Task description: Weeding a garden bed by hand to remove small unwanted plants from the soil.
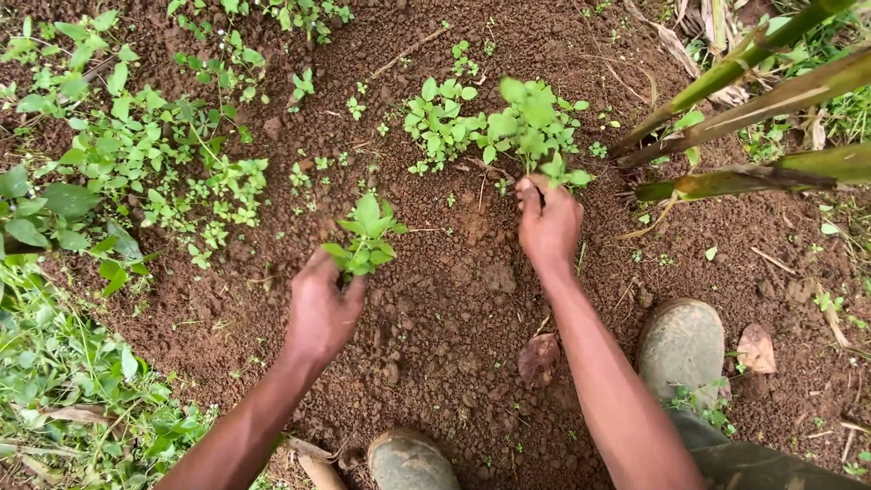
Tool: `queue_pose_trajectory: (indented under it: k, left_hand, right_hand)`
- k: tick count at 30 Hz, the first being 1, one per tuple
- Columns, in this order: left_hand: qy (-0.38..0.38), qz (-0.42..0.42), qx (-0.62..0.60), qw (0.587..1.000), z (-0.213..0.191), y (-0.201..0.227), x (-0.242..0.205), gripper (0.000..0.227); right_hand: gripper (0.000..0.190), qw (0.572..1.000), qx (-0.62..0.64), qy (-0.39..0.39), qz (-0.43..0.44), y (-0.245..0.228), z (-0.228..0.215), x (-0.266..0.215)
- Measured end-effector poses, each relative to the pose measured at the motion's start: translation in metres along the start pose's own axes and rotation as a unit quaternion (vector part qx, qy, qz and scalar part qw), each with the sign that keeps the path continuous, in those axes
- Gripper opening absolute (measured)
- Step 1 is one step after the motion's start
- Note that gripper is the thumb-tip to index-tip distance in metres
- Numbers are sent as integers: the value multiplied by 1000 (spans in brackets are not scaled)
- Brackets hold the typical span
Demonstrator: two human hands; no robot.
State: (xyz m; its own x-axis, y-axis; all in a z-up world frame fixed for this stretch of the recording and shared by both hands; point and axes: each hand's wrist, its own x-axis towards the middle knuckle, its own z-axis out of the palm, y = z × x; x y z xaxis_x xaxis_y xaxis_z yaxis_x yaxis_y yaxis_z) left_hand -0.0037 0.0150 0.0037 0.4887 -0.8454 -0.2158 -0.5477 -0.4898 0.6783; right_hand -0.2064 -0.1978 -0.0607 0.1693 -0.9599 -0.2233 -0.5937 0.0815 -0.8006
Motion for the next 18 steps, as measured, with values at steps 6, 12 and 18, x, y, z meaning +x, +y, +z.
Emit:
queue_pose_trajectory:
  k: [6,12,18]
  left_hand:
    - [12,13,-1,1000,8,-22,1,18]
    - [-15,-30,6,999,-7,-1,1,22]
    - [-23,-34,5,999,-2,-9,-2,25]
  right_hand:
    - [16,994,84,57,-49,18,1,-5]
    - [18,954,20,167,-248,-25,-43,12]
    - [20,973,36,111,-199,2,-11,11]
